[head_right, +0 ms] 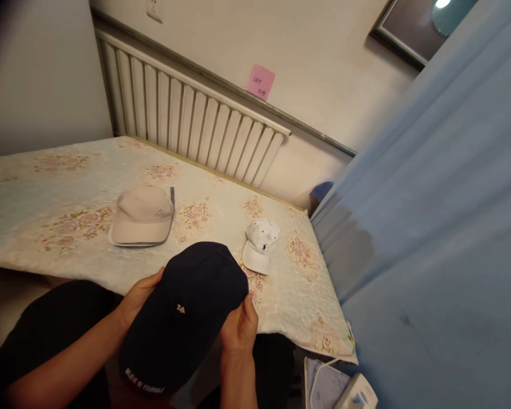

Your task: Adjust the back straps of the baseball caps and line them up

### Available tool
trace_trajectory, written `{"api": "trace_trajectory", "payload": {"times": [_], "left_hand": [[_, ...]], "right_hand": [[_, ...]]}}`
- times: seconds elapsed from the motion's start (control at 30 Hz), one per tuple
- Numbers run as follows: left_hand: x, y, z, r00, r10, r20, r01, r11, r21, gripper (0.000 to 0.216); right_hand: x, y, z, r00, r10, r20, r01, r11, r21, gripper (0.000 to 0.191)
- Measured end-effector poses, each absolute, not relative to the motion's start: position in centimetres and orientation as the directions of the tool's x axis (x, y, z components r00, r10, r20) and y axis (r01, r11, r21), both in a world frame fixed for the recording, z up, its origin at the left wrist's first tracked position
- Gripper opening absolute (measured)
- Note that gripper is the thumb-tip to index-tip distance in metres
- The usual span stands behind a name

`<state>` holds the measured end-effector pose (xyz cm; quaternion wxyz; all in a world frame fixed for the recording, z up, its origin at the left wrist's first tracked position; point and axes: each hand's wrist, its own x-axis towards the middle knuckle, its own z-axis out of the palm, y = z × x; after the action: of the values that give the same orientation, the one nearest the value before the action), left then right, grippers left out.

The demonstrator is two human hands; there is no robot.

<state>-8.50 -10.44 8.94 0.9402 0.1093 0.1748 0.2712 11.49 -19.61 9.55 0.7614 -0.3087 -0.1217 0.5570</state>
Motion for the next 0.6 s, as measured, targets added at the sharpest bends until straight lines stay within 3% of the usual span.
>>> {"api": "trace_trajectory", "payload": {"times": [0.17,0.43,0.6], "left_hand": [[-9.4,-9.7,8.2,0.755,0.653,-0.058,-0.561,0.689,0.46,0.049],[-10.4,-9.1,7.5,0.806,0.585,-0.096,-0.461,0.72,0.518,0.038],[-10.6,-9.3,8.3,0.825,0.562,-0.052,-0.432,0.689,0.582,0.039]], "right_hand": [[13.6,-19.8,9.5,0.37,0.916,-0.156,-0.776,0.213,-0.594,0.034],[14.1,-20.3,9.7,0.382,0.909,-0.167,-0.759,0.205,-0.618,0.039],[14.1,-20.8,10.2,0.387,0.919,-0.079,-0.703,0.239,-0.67,0.052]]}}
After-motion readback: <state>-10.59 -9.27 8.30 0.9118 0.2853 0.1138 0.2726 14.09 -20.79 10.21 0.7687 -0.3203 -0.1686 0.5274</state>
